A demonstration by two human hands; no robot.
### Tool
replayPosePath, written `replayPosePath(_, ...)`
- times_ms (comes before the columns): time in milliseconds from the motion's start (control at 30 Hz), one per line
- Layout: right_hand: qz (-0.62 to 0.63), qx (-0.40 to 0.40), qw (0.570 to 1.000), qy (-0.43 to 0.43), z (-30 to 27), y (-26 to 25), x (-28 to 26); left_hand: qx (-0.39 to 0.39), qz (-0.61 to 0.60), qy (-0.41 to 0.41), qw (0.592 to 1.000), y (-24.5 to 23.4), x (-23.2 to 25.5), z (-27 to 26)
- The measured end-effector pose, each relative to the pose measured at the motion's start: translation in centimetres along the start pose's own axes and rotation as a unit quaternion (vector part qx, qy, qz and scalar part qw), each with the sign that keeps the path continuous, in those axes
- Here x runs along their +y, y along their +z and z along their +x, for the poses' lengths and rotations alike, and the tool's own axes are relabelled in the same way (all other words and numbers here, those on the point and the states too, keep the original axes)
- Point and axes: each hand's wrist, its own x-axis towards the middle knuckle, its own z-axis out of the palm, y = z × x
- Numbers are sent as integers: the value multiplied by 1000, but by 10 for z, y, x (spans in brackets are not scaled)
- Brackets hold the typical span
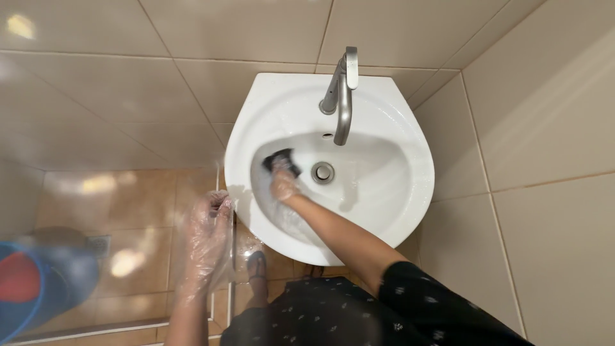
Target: The person walks into the bathroom, puts on plastic gloves, and cleans a white pedestal sink. They apply a blue cleaning liquid to the sink basin and scrub it with a dark sponge, then rinse the sponge under running water.
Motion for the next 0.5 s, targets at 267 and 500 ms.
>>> replayPosePath(267,1,-305,926,-223,-98,-93,33,-16,-48,-17,999,-4,1,4)
replayPosePath(500,-198,-164,965,45,-70,-143,164,6,-20,-16,1000,-8,0,5)
